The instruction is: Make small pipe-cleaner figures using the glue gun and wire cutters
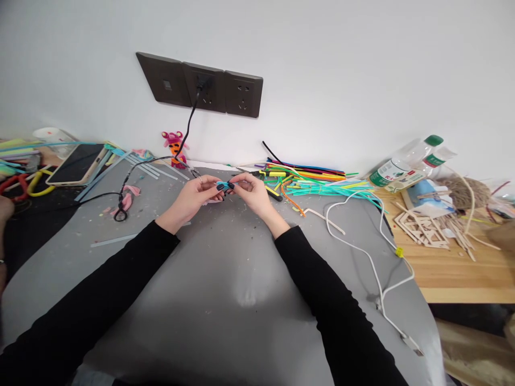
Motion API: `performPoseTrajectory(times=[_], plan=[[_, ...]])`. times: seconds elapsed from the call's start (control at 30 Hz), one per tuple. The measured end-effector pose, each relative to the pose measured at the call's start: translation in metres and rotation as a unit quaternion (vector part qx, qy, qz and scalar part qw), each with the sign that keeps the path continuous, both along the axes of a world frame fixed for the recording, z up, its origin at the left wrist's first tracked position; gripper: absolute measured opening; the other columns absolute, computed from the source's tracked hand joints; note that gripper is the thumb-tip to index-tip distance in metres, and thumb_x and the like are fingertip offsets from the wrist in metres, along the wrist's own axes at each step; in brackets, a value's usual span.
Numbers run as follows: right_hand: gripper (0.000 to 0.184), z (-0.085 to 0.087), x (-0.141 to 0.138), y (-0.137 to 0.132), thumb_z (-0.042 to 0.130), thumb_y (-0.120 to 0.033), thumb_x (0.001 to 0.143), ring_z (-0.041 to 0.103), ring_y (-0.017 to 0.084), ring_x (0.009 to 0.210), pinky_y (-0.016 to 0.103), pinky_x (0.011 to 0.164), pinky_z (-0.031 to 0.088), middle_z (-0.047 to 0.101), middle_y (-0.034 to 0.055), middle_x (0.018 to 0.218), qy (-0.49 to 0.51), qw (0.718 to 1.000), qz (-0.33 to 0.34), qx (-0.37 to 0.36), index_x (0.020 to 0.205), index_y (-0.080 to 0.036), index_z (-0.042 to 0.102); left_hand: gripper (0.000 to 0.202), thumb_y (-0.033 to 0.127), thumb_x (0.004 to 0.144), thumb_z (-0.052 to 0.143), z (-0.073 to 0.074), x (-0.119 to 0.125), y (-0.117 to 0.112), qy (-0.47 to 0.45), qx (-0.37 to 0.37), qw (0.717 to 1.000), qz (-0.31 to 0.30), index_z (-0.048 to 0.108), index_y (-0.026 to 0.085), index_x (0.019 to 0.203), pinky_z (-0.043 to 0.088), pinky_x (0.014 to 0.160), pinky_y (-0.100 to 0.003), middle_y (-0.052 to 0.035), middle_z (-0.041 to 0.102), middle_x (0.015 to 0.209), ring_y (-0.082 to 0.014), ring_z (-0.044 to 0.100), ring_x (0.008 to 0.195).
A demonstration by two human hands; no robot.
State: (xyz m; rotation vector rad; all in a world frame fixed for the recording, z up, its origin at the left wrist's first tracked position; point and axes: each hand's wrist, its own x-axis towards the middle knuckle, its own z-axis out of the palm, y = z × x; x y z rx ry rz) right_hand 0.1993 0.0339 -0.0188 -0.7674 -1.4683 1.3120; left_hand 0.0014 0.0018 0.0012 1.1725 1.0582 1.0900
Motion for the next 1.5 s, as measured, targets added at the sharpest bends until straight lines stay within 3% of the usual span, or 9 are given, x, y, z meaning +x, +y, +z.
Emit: performPoseTrajectory(times=[0.27,0.43,0.67,1.03,1.13,1.23,1.33,1.43,1.5], plan=[[0.027,0.001,-0.002,-0.005,0.081,-0.044,0.082,0.07,0.017,0.086,0.038,0.087,0.064,0.07,0.0046,0.101,-0.012,0.999,0.014,0.037,0.09,-0.022,0.066,0.055,0.063,0.067,0.089,0.001,0.0,0.0,-0.054,-0.013,0.998,0.022,0.068,0.019,0.093,0.059,0.07,-0.03,-0.0044,0.074,0.079,-0.0152,0.069,0.069],[0.024,-0.001,-0.002,-0.005,0.08,-0.04,0.083,0.069,0.019,0.098,0.04,0.095,0.061,0.068,0.0057,0.103,-0.014,0.997,0.02,0.071,0.088,-0.022,0.065,0.052,0.058,0.066,0.091,0.002,-0.002,0.0,-0.008,0.001,1.0,0.025,0.069,0.019,0.094,0.062,0.072,-0.034,-0.0038,0.074,0.078,-0.0164,0.069,0.068],[0.034,0.005,-0.003,-0.007,0.082,-0.051,0.081,0.069,0.019,0.096,0.038,0.093,0.06,0.069,0.0055,0.1,-0.033,0.998,0.004,0.052,0.088,-0.023,0.064,0.049,0.055,0.066,0.09,0.002,0.001,-0.002,0.015,0.026,0.999,0.01,0.065,0.019,0.086,0.061,0.073,-0.032,-0.0036,0.074,0.08,-0.0149,0.07,0.071],[0.033,0.005,-0.003,-0.006,0.083,-0.049,0.078,0.069,0.017,0.07,0.034,0.07,0.061,0.07,0.0013,0.082,-0.036,0.999,-0.013,-0.005,0.087,-0.023,0.065,0.039,0.052,0.077,0.08,-0.001,0.0,-0.003,0.095,0.089,0.991,-0.018,0.064,0.02,0.092,0.06,0.072,-0.036,-0.005,0.073,0.081,-0.0193,0.07,0.07],[0.028,0.003,-0.003,-0.004,0.08,-0.045,0.081,0.068,0.017,0.066,0.034,0.068,0.059,0.07,0.0004,0.074,-0.037,0.999,-0.036,0.005,0.088,-0.023,0.065,0.026,0.045,0.086,0.071,0.004,-0.005,-0.004,0.207,0.179,0.961,0.044,0.067,0.021,0.096,0.058,0.083,-0.041,-0.0067,0.073,0.087,-0.0234,0.069,0.08],[0.031,-0.001,-0.001,0.001,0.08,-0.048,0.08,0.068,0.017,0.065,0.033,0.066,0.058,0.068,-0.0007,0.07,-0.028,0.996,-0.081,0.007,0.089,-0.023,0.063,0.016,0.033,0.088,0.068,0.015,-0.028,0.01,0.293,0.274,0.89,0.216,0.066,0.023,0.101,0.049,0.107,-0.046,-0.0105,0.073,0.109,-0.0288,0.066,0.107],[0.035,-0.004,0.0,0.005,0.079,-0.052,0.079,0.069,0.017,0.066,0.032,0.066,0.059,0.069,-0.0004,0.073,-0.026,0.993,-0.119,0.004,0.088,-0.023,0.063,0.017,0.026,0.089,0.063,0.031,-0.064,0.039,0.32,0.264,0.838,0.355,0.062,0.02,0.106,0.043,0.112,-0.048,-0.015,0.069,0.118,-0.0327,0.061,0.12],[0.036,-0.006,0.0,0.006,0.079,-0.052,0.078,0.069,0.017,0.066,0.031,0.064,0.058,0.069,-0.0003,0.073,-0.027,0.992,-0.127,0.001,0.088,-0.022,0.063,0.015,0.025,0.082,0.068,0.043,-0.092,0.073,0.43,0.154,0.823,0.337,0.061,0.019,0.094,0.046,0.106,-0.051,-0.018,0.07,0.109,-0.0386,0.065,0.115],[0.036,-0.006,-0.001,0.006,0.079,-0.052,0.078,0.069,0.017,0.064,0.031,0.062,0.058,0.069,-0.0005,0.07,-0.027,0.992,-0.123,-0.001,0.089,-0.022,0.062,0.023,0.034,0.075,0.076,0.043,-0.098,0.091,0.516,0.052,0.814,0.261,0.057,0.02,0.078,0.049,0.098,-0.053,-0.0188,0.071,0.094,-0.0444,0.066,0.11]])
